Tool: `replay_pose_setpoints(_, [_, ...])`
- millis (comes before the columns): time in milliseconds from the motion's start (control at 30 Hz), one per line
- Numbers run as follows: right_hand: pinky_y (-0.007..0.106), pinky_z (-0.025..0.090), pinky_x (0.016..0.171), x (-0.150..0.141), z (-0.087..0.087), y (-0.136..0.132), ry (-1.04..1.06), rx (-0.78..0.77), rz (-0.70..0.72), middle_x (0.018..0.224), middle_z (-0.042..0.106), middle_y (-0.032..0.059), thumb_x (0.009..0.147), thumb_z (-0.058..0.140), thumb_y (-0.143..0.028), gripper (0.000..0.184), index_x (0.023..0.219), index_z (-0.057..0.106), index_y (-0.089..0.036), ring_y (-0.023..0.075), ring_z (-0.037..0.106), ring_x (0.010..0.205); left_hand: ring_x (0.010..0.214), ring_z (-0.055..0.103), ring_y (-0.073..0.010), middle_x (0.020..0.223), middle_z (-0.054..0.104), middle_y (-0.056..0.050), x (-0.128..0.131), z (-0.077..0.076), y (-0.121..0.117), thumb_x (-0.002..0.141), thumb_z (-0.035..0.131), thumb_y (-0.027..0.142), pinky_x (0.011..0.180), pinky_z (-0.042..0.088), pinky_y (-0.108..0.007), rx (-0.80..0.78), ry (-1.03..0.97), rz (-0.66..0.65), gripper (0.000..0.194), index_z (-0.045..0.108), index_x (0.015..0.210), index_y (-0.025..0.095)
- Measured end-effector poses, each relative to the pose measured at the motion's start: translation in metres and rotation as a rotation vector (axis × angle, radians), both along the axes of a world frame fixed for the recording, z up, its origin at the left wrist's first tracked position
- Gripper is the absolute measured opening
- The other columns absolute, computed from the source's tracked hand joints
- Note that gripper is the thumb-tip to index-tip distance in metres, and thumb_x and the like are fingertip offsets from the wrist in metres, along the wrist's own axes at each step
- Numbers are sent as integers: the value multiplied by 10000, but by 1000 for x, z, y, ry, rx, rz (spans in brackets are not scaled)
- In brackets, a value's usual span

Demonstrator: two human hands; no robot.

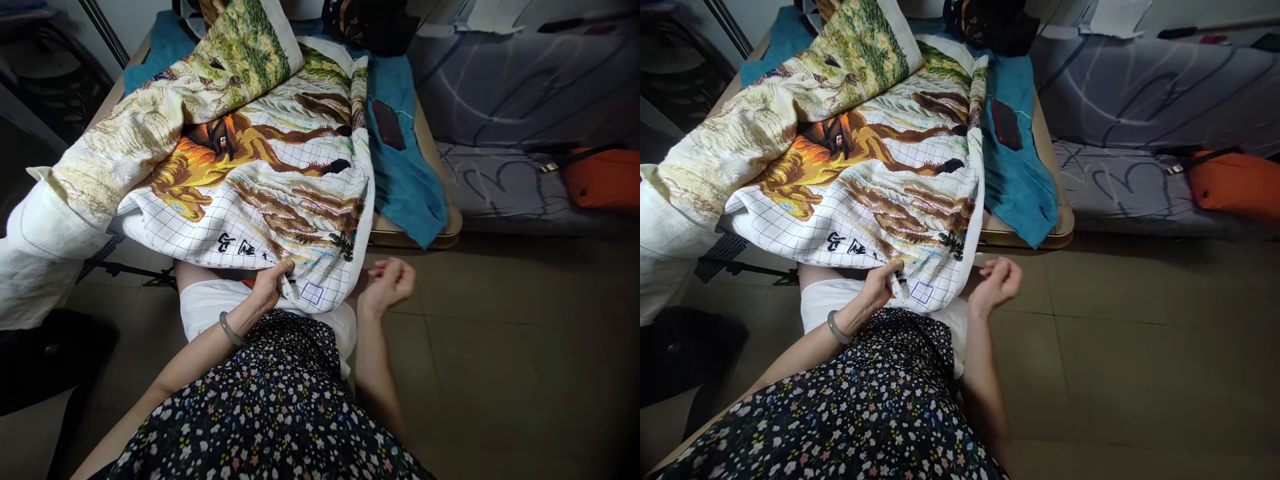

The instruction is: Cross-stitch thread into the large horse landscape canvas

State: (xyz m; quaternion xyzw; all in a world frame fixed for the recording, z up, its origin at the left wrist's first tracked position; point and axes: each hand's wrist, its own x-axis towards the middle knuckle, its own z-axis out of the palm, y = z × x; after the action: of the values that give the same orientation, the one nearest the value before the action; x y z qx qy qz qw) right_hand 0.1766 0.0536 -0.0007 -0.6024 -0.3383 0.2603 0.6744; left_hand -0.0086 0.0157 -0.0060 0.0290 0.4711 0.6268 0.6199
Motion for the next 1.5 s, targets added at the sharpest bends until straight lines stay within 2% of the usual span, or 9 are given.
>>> replay_pose_setpoints(67, [269, 486, 654, -2, 14, -8, -210, 107, 15, 728, 554, -14, 882, 521, -391, 213, 888, 635, -211, 109, 538, 653, 842, 649, -227, 763, 699, -55, -1, 0, 2, 455, 831, 205, 889, 469, -376, 8, -20, -18, 365, 673, 777, 135])
replay_pose_setpoints(267, [357, 467, 763, -53, 34, -9, -816, 241, 834, 777, 630, 43, 845, 587, -250, 128, 883, 709, -251, 190, 546, 807, 826, 643, -220, 701, 674, -40, -4, 4, 1, 488, 822, 233, 877, 460, -361, 28, -29, -60, 283, 671, 709, 140])
replay_pose_setpoints(467, [309, 484, 693, -73, 37, -6, -528, 241, 833, 806, 623, 29, 878, 546, -295, 125, 827, 637, -227, 147, 564, 735, 907, 638, -235, 791, 700, -63, -3, 6, 0, 497, 837, 261, 924, 434, -370, 75, -67, -63, 353, 684, 782, 119])
replay_pose_setpoints(600, [229, 467, 480, -42, 94, -6, 64, 307, 740, 670, 581, -66, 918, 475, -344, 108, 892, 514, -247, 59, 430, 394, 1029, 612, -243, 897, 713, -72, 0, 1, 3, 502, 836, 203, 977, 411, -376, 124, -26, 14, 402, 681, 866, 129])
replay_pose_setpoints(733, [338, 547, 758, -17, 137, -1, 104, 638, 494, 485, 422, -135, 881, 543, -321, 118, 799, 490, -255, 43, 309, 322, 1054, 606, -232, 943, 713, -66, 0, -4, 4, 491, 839, 168, 996, 398, -370, 132, -15, 79, 477, 679, 939, 147])
replay_pose_setpoints(833, [336, 540, 710, -25, 120, -6, 2, 536, 522, 485, 486, -115, 897, 510, -321, 117, 821, 477, -239, 72, 413, 362, 1014, 620, -222, 912, 713, -63, 0, -3, 3, 492, 837, 169, 983, 404, -366, 144, -28, 80, 463, 678, 926, 145])
replay_pose_setpoints(967, [212, 410, 459, -48, 64, -22, -171, -33, 932, 505, 525, -72, 910, 475, -323, 134, 837, 504, -214, 87, 449, 397, 907, 638, -209, 766, 693, -43, 2, 3, 2, 503, 831, 195, 915, 439, -352, 109, -24, 56, 334, 669, 789, 132])
replay_pose_setpoints(1067, [228, 435, 564, -58, 35, -30, -483, -148, 944, 712, 658, 3, 872, 521, -281, 129, 879, 616, -195, 119, 582, 604, 837, 637, -194, 696, 669, -31, 2, 5, 1, 493, 833, 198, 863, 455, -333, 91, -19, 49, 308, 658, 736, 126])
replay_pose_setpoints(1500, [226, 421, 551, -67, 29, -26, -657, -168, 802, 703, 703, 42, 833, 522, -269, 227, 859, 719, -160, 131, 589, 571, 806, 630, -180, 712, 669, -26, 2, 1, 2, 487, 827, 195, 810, 462, -318, 101, -16, 50, 317, 661, 752, 140])
